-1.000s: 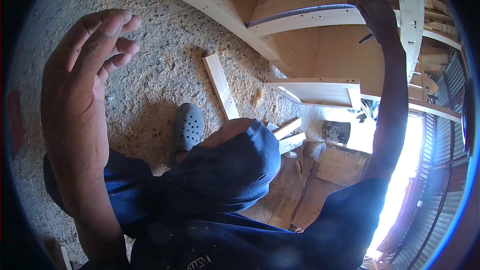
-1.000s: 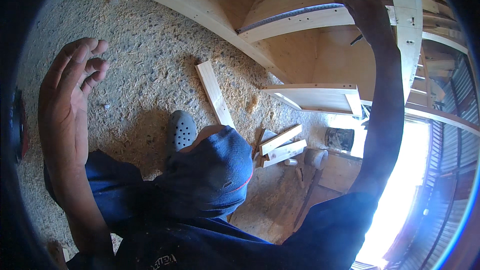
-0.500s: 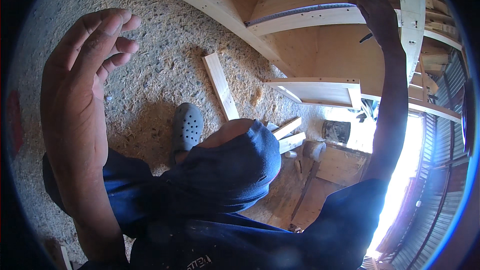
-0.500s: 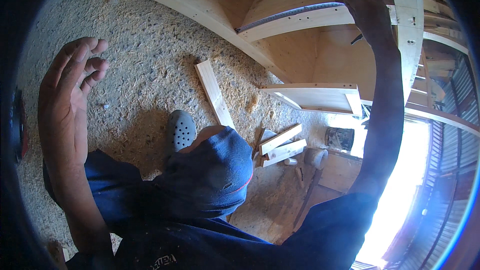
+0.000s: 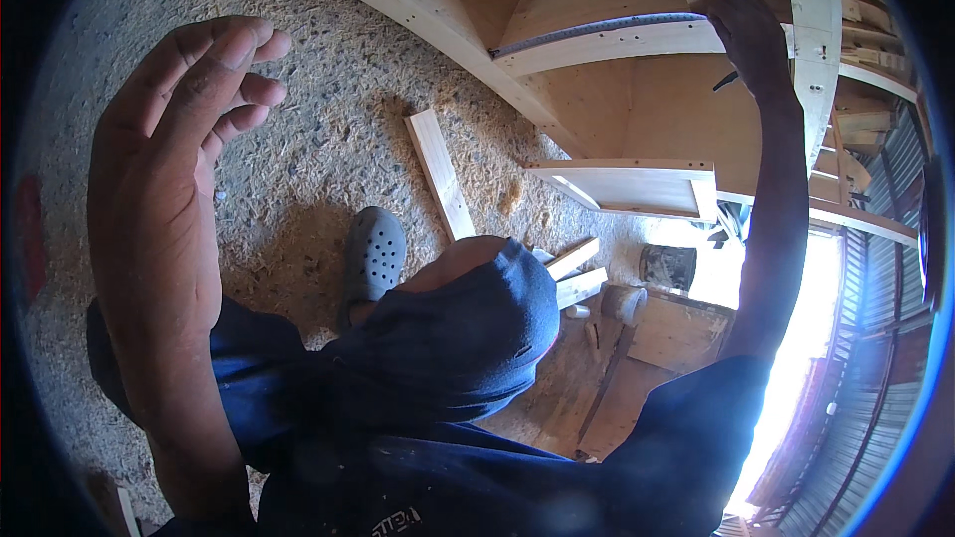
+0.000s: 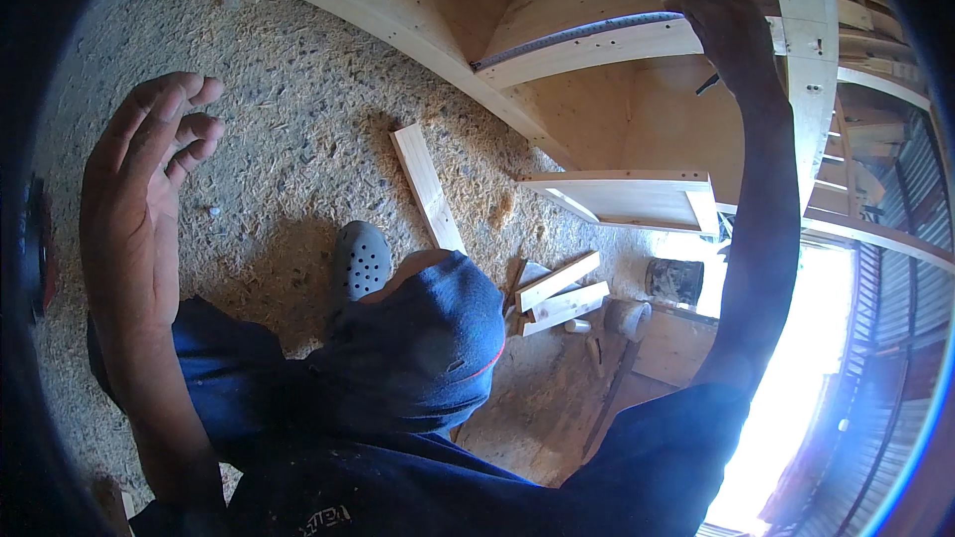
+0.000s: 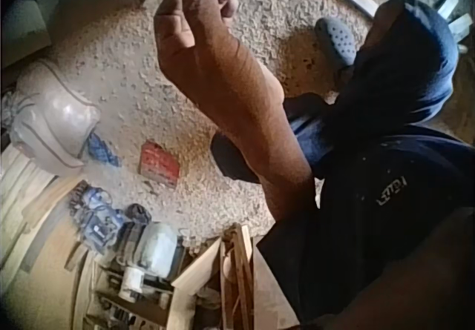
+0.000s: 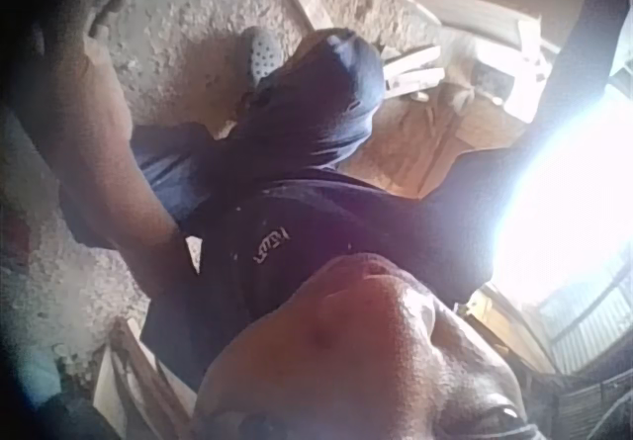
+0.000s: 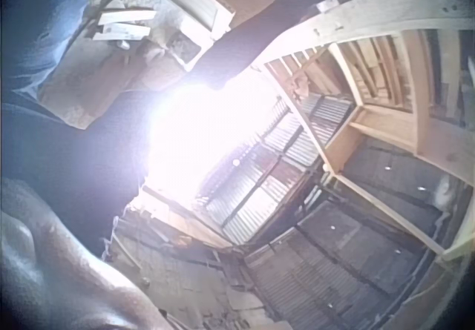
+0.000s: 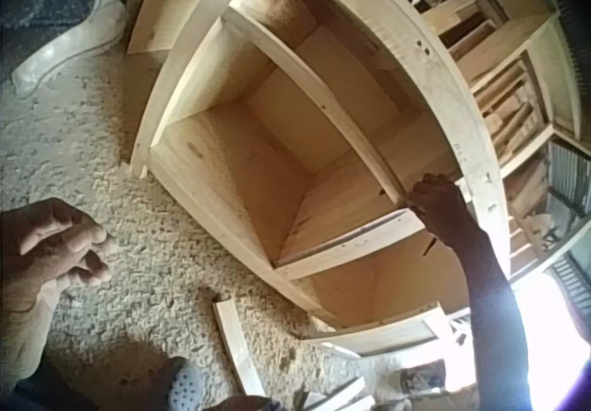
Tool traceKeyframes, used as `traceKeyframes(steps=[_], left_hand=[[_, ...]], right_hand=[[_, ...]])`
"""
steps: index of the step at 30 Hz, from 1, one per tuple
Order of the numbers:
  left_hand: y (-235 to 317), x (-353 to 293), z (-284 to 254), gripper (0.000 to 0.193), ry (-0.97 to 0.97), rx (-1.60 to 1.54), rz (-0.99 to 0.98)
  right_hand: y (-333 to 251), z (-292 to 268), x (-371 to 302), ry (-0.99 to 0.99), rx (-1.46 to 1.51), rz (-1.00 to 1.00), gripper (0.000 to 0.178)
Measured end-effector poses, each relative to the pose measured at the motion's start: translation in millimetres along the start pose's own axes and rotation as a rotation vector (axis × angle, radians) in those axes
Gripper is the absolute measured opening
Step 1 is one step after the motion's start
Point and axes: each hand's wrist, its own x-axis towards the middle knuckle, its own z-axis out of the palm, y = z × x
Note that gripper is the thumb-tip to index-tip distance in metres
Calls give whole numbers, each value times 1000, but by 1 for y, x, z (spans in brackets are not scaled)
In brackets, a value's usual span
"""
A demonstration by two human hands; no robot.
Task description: Measuring and hammering wood pieces to assemble a wooden cabinet frame.
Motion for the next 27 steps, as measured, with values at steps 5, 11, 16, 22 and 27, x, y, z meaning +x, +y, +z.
traceKeyframes(steps=[5,11,16,22,27], left_hand=[[3,0,2,30,10,28,21],[8,2,7,20,17,-95,-131],[6,5,13,29,17,-189,-154],[-8,9,-3,28,53,-86,-157],[-13,8,-12,31,64,-54,-103]], right_hand=[[10,10,-8,17,73,-50,18],[10,-9,12,3,181,6,15],[-5,-79,89,171,278,173,13],[0,-125,237,331,115,-30,11],[-5,-132,332,379,76,-148,10]])
